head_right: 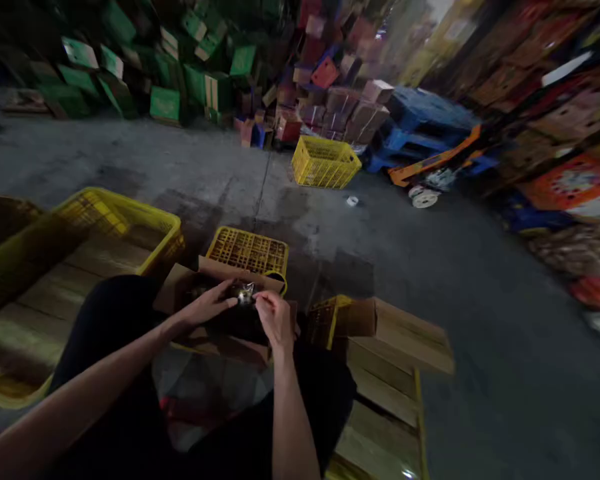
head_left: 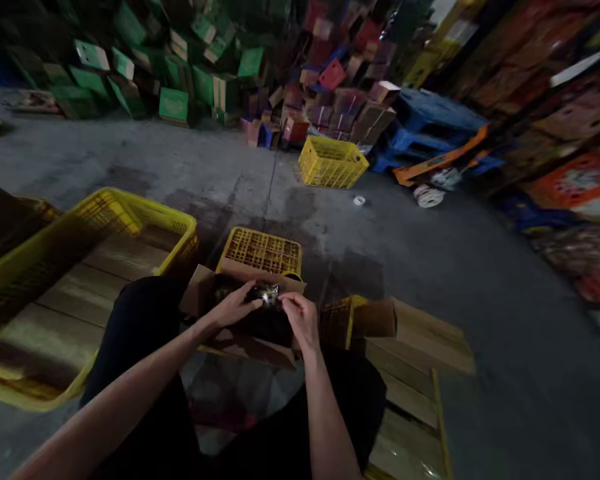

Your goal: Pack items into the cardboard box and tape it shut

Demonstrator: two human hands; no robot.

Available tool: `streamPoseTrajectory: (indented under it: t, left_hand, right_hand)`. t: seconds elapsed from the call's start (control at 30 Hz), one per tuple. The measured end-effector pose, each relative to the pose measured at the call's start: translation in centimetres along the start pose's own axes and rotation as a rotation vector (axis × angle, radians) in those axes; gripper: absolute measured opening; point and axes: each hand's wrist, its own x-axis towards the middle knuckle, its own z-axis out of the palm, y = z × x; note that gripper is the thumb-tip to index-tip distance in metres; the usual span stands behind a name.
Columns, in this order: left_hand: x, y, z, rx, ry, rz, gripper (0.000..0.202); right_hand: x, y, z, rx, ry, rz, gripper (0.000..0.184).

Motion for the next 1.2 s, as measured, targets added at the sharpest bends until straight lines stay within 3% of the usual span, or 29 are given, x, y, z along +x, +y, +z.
streamPoseTrajectory:
  t: [0.1,0.2,0.3,0.4,0.6,0.77,0.97,1.07,1.2]
  left_hand:
    - [-0.1,0.8,0.0,-0.206,-0.019,-0.092,0.071]
    - [-0.1,1.4,-0.2,-0.349,0.047,-0.148,0.068]
    - [0.0,1.5,-0.4,-0.422,0.117,-0.145,0.062]
    - [0.0,1.6,-0.5,-0.453,0.127,-0.167,0.053]
    - [0.1,1.8,-0.5,-0.359,0.179,-0.09,0.041]
    - [0.3,2.3,-0.5,-0.249,0.216,0.035,0.038]
    - [0.2,2.5,-0.8,-0.201,0.273,0.037,0.037]
    - [0.1,2.7,-1.2,-0.099,0.286,0.049,0.036]
    - [-0.1,3.2,-1.3,-0.133,0.261,0.052,0.036]
  right_hand:
    - [0.0,0.2,0.0,0.052,0.01,-0.033,0.026]
    - [0.2,0.2,0.4,0.188,0.081,-0.021,0.025]
    - [0.6,0.2,0.8,0.333,0.13,0.008,0.037]
    - [0.7,0.4,1.0,0.309,0.096,0.038,0.035]
    - [0.7,1.4,1.2,0.328,0.163,0.101,0.03]
    - [0.6,1.6,1.6,0.523,0.174,0.177,0.029]
    - [0.6,0.6,1.2,0.31,0.057,-0.012,0.037]
    - [0.6,0.4,0.9,0.252,-0.01,-0.058,0.029]
    - [0.7,0.3,0.3,0.165,-0.009,-0.135,0.02]
